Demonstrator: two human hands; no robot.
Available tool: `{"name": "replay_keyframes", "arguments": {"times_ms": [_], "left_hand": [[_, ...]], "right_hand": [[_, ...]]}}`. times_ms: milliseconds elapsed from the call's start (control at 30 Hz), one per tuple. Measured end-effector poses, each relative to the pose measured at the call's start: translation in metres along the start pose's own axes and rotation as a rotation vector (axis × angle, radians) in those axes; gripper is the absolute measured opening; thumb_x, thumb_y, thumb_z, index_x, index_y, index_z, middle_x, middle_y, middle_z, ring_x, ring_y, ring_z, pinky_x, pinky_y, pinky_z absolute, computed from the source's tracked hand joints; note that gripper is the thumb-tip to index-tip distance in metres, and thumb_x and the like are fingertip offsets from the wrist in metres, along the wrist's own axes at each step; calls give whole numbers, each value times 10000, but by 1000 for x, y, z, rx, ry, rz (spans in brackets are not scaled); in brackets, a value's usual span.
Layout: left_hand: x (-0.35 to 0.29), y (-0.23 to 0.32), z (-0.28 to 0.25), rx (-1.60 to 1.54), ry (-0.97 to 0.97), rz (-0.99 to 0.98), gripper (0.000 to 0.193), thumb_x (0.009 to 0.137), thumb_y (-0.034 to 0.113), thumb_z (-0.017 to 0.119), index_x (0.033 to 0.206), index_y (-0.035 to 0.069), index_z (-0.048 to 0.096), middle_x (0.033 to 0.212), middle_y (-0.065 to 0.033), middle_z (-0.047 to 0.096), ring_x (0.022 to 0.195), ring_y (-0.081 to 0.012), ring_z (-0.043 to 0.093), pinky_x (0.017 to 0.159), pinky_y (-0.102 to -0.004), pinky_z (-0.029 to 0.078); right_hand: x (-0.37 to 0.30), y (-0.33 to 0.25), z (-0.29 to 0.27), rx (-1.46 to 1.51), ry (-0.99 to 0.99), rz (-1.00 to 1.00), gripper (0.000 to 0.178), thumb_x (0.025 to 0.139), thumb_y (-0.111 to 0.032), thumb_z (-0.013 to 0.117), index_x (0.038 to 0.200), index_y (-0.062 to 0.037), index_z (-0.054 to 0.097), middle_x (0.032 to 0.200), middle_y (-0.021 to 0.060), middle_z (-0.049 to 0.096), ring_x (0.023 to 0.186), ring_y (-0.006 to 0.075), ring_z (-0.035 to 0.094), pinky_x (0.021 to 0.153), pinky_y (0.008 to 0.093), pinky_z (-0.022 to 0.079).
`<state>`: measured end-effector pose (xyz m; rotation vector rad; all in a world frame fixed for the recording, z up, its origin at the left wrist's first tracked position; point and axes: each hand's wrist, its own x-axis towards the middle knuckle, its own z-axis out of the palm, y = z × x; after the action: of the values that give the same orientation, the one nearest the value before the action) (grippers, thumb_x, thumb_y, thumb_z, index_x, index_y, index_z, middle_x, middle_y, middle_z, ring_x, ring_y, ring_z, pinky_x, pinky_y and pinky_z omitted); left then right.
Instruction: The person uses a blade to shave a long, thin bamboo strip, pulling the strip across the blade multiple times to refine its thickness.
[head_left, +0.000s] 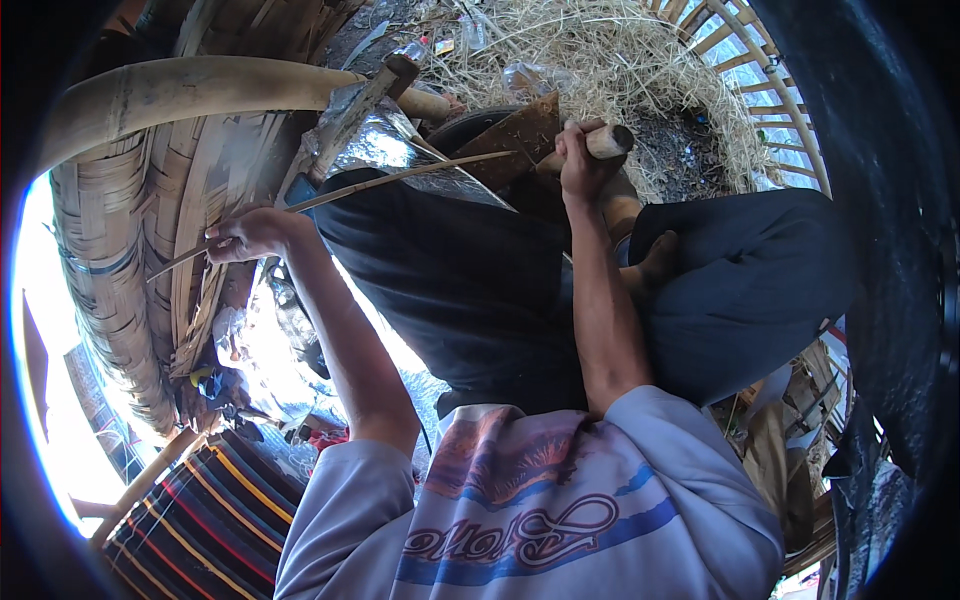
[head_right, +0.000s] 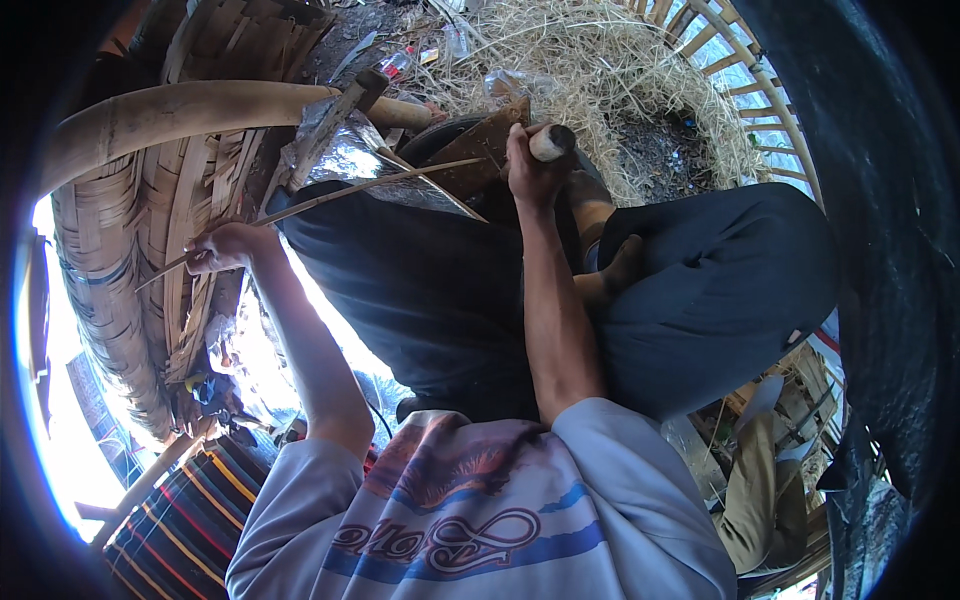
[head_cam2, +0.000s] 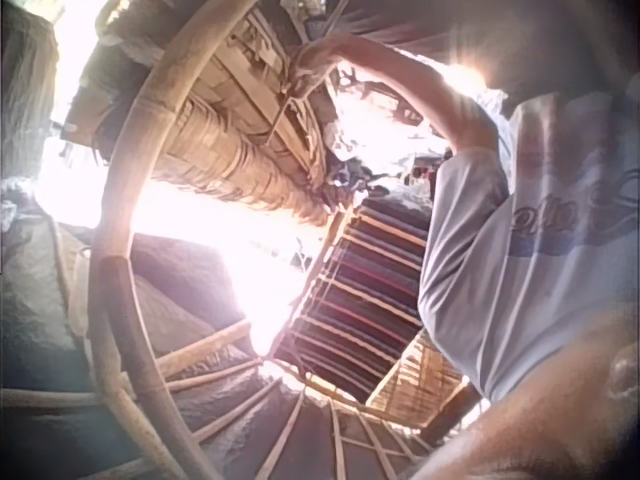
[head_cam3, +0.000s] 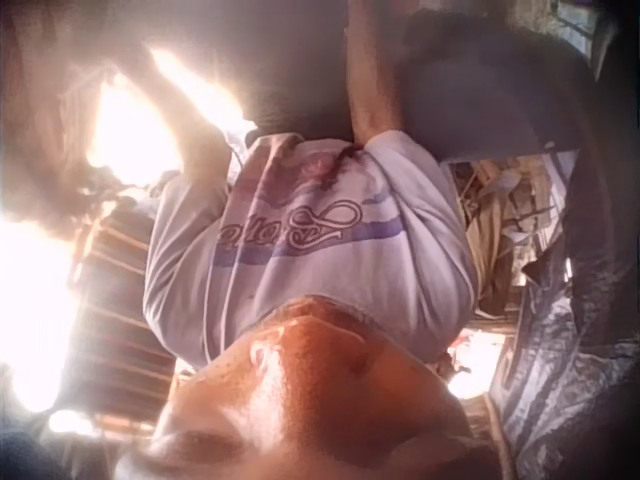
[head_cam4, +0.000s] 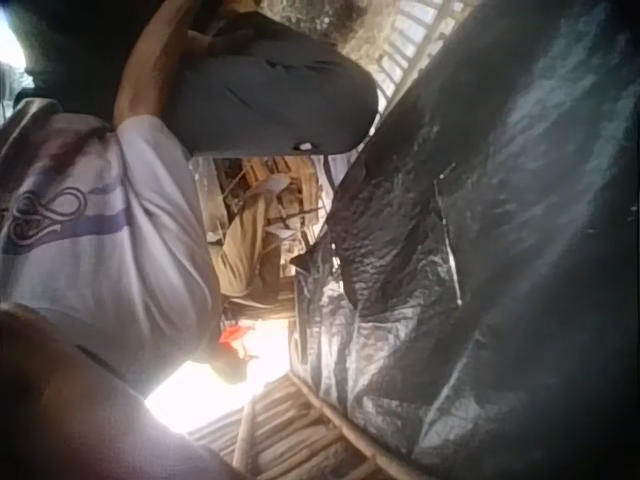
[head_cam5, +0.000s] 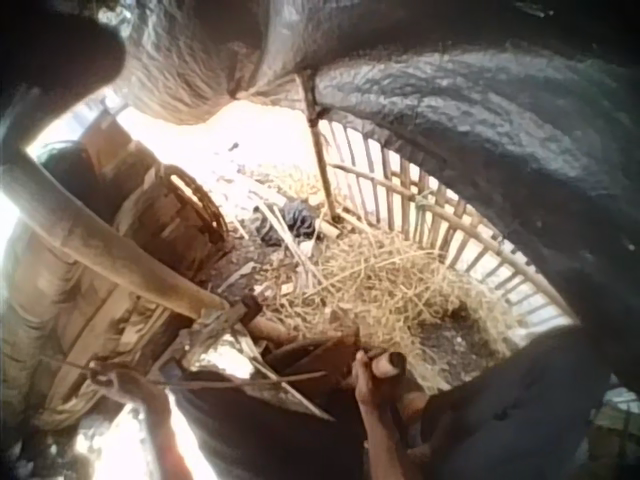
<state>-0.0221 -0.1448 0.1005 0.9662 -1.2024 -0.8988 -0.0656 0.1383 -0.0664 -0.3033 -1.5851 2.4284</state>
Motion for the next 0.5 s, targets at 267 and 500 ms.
{"name": "replay_keyframes", "arguments": {"times_ms": [267,500], "left_hand": [[-13,9,3,108,3,12,164,995,261,352,1072,120,390,978,-87,435,815,-161,491,690,-260,304],[0,-1,-8,99,-26,16,194,996,291,347,1111,135,362,1028,-97,446,860,-173,512,769,-238,345]], "right_hand": [[1,11,-3,96,23,-34,121,791,-50,625,720,-8,536,556,32,543,459,105,522,438,239,409],[12,-28,10,146,52,-7,173,784,51,573,699,-21,440,560,45,486,453,121,474,441,257,386]]}}
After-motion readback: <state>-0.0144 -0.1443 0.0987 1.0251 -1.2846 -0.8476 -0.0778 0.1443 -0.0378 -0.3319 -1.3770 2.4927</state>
